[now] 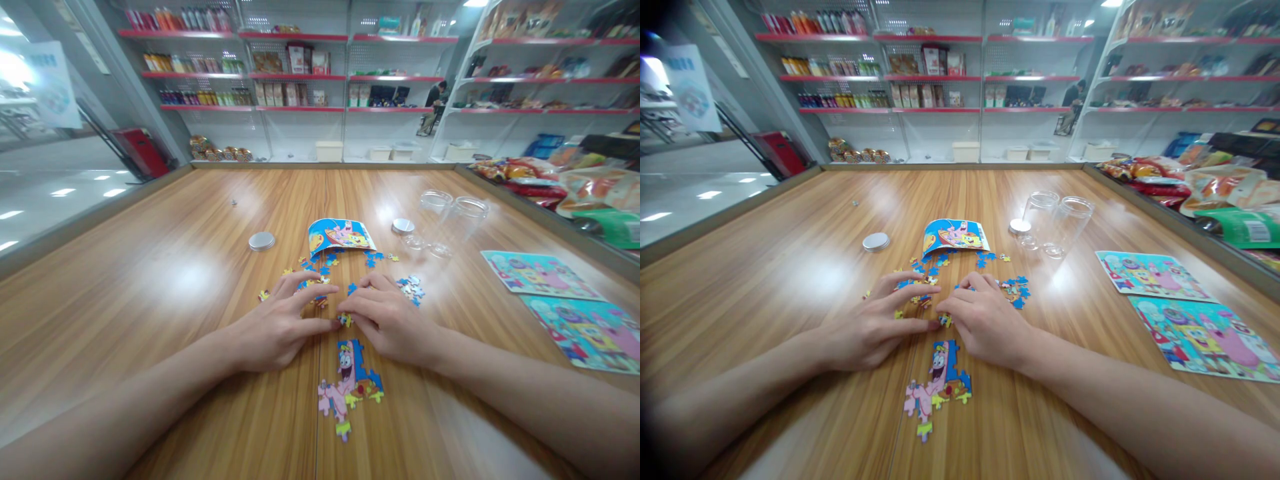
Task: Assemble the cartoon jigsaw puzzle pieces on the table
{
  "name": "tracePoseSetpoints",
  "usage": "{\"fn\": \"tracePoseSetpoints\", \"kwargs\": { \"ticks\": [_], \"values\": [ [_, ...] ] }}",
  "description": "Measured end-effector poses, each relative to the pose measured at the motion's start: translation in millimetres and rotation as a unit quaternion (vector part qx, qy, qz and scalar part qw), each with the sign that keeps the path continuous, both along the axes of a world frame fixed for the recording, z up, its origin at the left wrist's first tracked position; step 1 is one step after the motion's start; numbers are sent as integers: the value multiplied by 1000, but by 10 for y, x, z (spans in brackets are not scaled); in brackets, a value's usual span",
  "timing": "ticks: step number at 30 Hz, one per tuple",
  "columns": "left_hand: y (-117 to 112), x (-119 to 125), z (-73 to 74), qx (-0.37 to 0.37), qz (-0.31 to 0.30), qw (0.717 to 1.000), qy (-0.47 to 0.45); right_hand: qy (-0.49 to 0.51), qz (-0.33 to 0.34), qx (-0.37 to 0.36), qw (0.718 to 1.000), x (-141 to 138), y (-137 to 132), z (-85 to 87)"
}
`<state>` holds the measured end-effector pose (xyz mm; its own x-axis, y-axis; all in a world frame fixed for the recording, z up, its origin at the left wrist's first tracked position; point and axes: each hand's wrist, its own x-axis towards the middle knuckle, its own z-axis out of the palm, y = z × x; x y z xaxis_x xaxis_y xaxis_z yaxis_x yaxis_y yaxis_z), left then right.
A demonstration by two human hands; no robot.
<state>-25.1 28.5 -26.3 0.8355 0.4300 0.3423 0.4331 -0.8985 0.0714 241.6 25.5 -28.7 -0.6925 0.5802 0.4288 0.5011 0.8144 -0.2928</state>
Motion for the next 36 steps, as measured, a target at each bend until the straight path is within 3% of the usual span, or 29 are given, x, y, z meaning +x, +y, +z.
{"fn": "tracePoseSetpoints", "kwargs": {
  "ticks": [10,19,29,36],
  "values": [
    [18,-10,-48,28,69,997,-5,-19,-3,-4,1000,-9,-9,11],
    [-77,39,115,-55,-82,995,-11,-13,-38,3,999,-5,7,-5],
    [-25,2,62,-87,-67,994,-4,-23,-67,-32,997,-10,-16,53],
    [-257,157,216,-109,-118,987,-7,-18,-82,-43,996,-14,-26,53]
  ]
}}
